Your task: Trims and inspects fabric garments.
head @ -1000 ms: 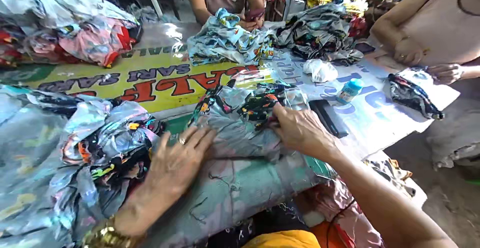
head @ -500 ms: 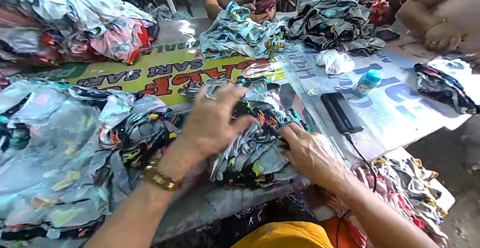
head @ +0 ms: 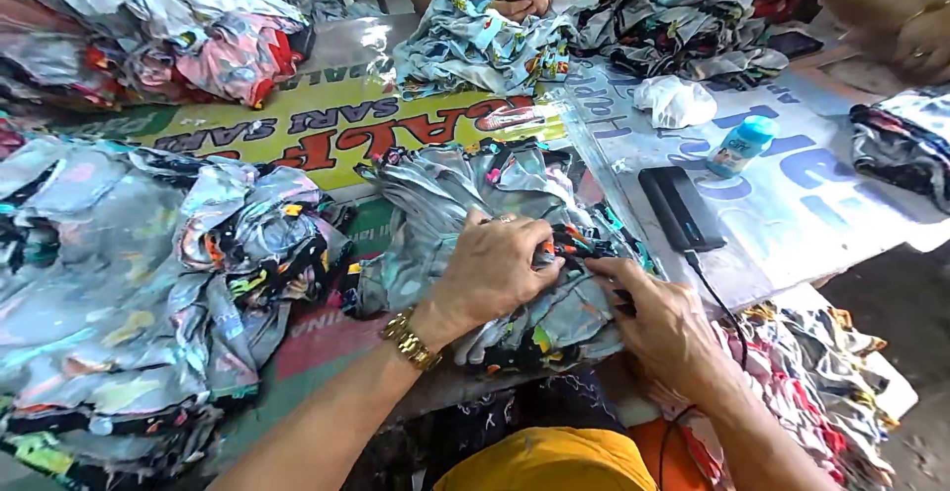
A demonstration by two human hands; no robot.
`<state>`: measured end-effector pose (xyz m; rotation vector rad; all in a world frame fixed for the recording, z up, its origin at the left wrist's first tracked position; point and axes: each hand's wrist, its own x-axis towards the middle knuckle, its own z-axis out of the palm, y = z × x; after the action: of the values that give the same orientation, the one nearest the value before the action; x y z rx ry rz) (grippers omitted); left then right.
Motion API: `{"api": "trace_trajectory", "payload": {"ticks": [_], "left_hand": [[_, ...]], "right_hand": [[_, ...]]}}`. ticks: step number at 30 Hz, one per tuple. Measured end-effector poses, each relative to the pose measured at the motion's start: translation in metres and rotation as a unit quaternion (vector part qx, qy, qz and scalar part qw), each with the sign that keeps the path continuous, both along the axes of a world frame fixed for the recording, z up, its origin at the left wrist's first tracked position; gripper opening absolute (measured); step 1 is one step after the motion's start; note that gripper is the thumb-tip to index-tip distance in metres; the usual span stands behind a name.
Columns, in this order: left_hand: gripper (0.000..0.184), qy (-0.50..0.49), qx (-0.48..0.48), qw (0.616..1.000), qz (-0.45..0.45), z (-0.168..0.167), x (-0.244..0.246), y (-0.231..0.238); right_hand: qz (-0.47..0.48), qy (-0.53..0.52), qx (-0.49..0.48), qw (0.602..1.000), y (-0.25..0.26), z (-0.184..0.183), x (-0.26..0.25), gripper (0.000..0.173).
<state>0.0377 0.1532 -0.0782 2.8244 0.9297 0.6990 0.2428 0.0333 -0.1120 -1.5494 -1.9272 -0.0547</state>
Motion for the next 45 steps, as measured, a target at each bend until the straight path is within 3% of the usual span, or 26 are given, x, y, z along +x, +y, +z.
{"api": "trace_trajectory", "payload": {"ticks": [4, 7, 11, 15, 18, 21, 24, 26, 28, 30, 32, 34, 37, 41, 45], "left_hand": [[0.018, -0.129, -0.010, 0.991, -0.020, -0.002, 0.006, -0.005], [0.014, -0.248, -0.090, 0.964, -0.017, 0.008, -0.014, -0.012], [0.015, -0.327, -0.123, 0.936, 0.049, 0.021, -0.087, -0.034], [0.026, -0.371, -0.143, 0.898, 0.189, 0.001, -0.179, -0.049], [0.026, -0.409, -0.095, 0.882, 0.213, 0.012, -0.197, -0.058], [0.025, -0.336, 0.012, 0.927, 0.166, 0.044, -0.157, -0.062], [0.028, -0.107, 0.092, 0.986, 0.090, 0.066, -0.090, -0.059], [0.027, 0.103, 0.093, 0.989, 0.053, 0.064, -0.065, -0.048], [0.022, 0.202, 0.080, 0.975, 0.046, 0.051, -0.058, -0.035], [0.028, 0.202, 0.081, 0.973, 0.080, 0.031, -0.067, -0.027], [0.055, 0.168, 0.027, 0.977, 0.131, 0.006, -0.085, -0.026], [0.075, 0.126, -0.006, 0.976, 0.176, -0.014, -0.099, -0.026], [0.087, 0.079, -0.028, 0.978, 0.191, -0.019, -0.103, -0.027], [0.106, 0.075, -0.035, 0.981, 0.174, -0.014, -0.101, -0.021], [0.109, 0.100, -0.044, 0.979, 0.174, -0.013, -0.099, -0.024]], "right_hand": [[-0.001, 0.022, 0.024, 0.999, -0.007, -0.012, 0.014, 0.030], [-0.004, -0.007, 0.044, 0.999, -0.010, -0.016, 0.011, 0.030], [0.001, -0.009, 0.040, 0.999, -0.011, -0.016, 0.011, 0.029], [0.028, -0.022, 0.013, 0.999, -0.012, -0.010, 0.016, 0.028], [0.090, -0.026, -0.033, 0.995, -0.007, 0.014, 0.031, 0.028], [0.112, -0.026, 0.018, 0.993, 0.008, 0.053, 0.030, 0.027], [0.156, -0.087, 0.073, 0.981, 0.038, 0.091, 0.000, 0.023], [0.211, -0.125, 0.044, 0.968, 0.079, 0.101, -0.024, 0.019], [0.239, -0.159, -0.045, 0.957, 0.127, 0.097, -0.047, 0.019], [0.208, -0.184, -0.154, 0.948, 0.166, 0.087, -0.067, 0.037], [0.167, -0.194, -0.222, 0.941, 0.184, 0.068, -0.078, 0.057], [0.164, -0.180, -0.187, 0.952, 0.184, 0.052, -0.079, 0.051], [0.206, -0.122, -0.100, 0.966, 0.174, 0.041, -0.071, 0.030], [0.147, -0.004, -0.046, 0.988, 0.174, 0.071, -0.041, 0.027], [0.050, -0.063, -0.167, 0.983, 0.192, 0.050, -0.030, 0.030]]}}
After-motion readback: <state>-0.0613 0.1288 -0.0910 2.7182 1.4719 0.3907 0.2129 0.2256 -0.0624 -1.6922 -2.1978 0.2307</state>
